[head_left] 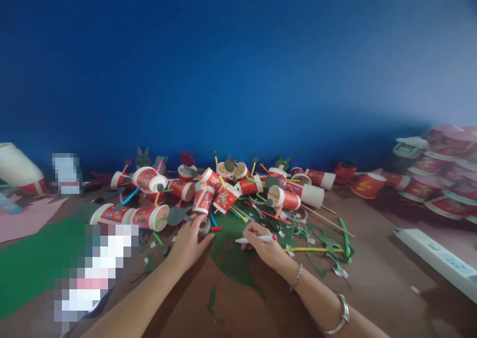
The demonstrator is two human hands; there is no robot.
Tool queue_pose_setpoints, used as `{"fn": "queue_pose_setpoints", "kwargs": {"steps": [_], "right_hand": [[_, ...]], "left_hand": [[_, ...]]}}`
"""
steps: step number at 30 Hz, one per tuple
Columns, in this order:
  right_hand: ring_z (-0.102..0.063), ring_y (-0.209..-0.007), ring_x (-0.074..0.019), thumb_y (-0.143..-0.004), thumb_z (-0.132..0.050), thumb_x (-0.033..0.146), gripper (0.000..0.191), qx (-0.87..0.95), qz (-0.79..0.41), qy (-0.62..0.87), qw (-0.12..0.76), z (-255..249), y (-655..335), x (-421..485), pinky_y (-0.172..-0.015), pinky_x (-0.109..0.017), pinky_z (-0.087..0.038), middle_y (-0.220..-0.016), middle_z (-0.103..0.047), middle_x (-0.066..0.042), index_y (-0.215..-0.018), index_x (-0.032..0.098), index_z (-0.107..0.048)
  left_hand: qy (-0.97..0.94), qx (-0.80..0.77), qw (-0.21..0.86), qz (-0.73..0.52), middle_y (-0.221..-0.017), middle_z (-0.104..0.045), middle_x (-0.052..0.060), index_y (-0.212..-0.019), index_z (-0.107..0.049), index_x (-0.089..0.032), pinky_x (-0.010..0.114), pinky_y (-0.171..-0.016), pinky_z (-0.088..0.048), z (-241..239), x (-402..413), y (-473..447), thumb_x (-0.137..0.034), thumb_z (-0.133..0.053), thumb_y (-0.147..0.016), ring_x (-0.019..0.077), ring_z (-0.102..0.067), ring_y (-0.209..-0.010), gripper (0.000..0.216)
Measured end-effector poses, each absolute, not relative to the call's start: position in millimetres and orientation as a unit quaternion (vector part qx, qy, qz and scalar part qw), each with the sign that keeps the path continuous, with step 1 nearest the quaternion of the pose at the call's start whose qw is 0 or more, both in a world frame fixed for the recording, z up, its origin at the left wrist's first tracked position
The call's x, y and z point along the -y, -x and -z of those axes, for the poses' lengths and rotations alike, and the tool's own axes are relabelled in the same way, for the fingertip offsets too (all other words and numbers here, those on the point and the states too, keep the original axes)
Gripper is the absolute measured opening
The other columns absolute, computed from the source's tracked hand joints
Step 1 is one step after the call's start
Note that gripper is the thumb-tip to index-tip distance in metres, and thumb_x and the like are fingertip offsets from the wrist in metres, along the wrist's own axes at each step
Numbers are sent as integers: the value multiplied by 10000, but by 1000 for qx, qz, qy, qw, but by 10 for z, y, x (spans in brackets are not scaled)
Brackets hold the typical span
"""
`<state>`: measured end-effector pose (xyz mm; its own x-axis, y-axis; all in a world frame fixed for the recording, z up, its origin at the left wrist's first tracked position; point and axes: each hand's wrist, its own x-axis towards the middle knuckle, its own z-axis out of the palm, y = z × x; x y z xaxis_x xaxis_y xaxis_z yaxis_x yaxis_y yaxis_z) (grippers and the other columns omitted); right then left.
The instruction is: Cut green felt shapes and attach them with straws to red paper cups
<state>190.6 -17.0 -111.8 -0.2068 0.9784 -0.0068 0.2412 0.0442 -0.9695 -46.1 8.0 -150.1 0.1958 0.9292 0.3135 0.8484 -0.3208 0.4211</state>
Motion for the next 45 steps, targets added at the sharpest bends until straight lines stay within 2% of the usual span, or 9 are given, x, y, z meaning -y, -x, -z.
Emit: {"fn": "queue_pose_setpoints", "kwargs": {"steps": [8,13,22,30,45], "right_hand": [[-598,-625,-135,-788,-519,271,126,603,-496,491,387,1104,-1927,139,-582,-225,-448,-627,-625,7,-691,190,-523],[-526,-460,-107,-740,-546,255,182,596,-472,534,370,1124,-1947,212,-452,-198,-382,-491,-593,21,-584,195,-473],[-420,-339,-77,-702,-537,234,219,610,-424,576,340,1165,-1880,220,-386,-179,-308,-365,-486,75,-536,216,-396],[-442,-386,-83,-689,-538,231,183,610,-440,549,364,1175,-1843,255,-391,-177,-306,-427,-517,62,-560,214,-410],[-474,-426,-98,-675,-553,225,199,639,-392,577,324,1182,-1757,285,-410,-182,-316,-442,-544,44,-532,211,-415]], "left_hand": [[-778,-573,60,-250,-1099,-598,125,-1227,-469,-204,430,-819,-449,1459,-74,449,-400,-527,-818,295,-569,-976,458],[-775,-586,67,-228,-1121,-598,130,-1240,-467,-188,438,-822,-448,1377,-37,426,-451,-548,-793,314,-564,-976,525],[-777,-577,71,-239,-1132,-588,123,-1236,-468,-203,440,-827,-442,1428,-60,447,-440,-543,-797,309,-559,-981,504],[-776,-579,76,-238,-1120,-597,130,-1229,-477,-189,439,-829,-444,1380,-45,425,-420,-544,-794,310,-565,-983,497],[-776,-578,66,-243,-1098,-601,134,-1225,-481,-177,439,-826,-445,1412,-47,438,-426,-538,-793,307,-564,-971,501]]}}
